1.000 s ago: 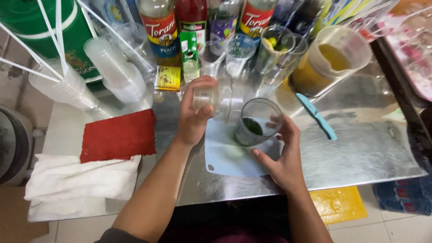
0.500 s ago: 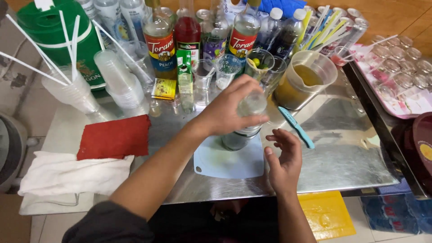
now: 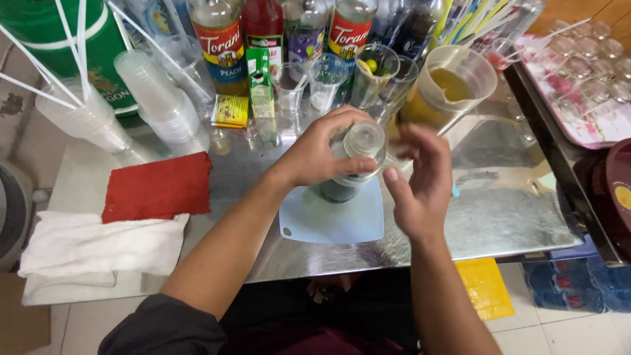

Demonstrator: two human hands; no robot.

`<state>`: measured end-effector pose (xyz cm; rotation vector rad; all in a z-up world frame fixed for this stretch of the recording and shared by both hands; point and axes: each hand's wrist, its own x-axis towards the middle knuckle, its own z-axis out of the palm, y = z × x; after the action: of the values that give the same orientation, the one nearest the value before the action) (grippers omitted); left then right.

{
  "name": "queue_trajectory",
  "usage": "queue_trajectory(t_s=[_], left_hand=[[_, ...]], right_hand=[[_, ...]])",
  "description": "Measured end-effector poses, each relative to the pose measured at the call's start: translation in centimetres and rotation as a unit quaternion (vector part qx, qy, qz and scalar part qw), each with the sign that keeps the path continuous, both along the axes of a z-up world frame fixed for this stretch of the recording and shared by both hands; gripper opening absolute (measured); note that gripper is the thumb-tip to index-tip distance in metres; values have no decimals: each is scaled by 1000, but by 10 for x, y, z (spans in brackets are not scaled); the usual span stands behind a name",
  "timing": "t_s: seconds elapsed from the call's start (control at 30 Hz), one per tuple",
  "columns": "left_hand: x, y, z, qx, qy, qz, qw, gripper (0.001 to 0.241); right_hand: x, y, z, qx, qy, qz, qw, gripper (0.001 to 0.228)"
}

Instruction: The person pours peach syrup and strawberry syrup into a mixing glass, then shakes the mixture. They add ice from a cooler into the glass, close the cooler, and shake the glass again. The person places the glass on a cutting board and wipes the counter with a cloth.

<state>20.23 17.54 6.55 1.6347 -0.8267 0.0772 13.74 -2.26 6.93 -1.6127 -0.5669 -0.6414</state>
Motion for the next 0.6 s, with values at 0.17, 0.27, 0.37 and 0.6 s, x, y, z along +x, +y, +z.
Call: queue_trajectory(t_s=[0.17, 0.27, 0.37, 0.6], left_hand=[[-10, 6, -3, -20, 53, -62, 996, 105], [-11, 6, -31, -4, 91, -11, 996, 121], [-23, -2, -36, -107, 197, -23, 974, 105], [-29, -5, -29, -116, 231, -12, 966, 108]], right_hand=[[12, 18, 68, -288, -32, 27, 957, 62], [28, 30, 65, -358, -36, 46, 932, 40], [24, 36, 59, -298, -11, 14, 954, 30], [29, 34, 70, -357, -17, -17, 934, 19]])
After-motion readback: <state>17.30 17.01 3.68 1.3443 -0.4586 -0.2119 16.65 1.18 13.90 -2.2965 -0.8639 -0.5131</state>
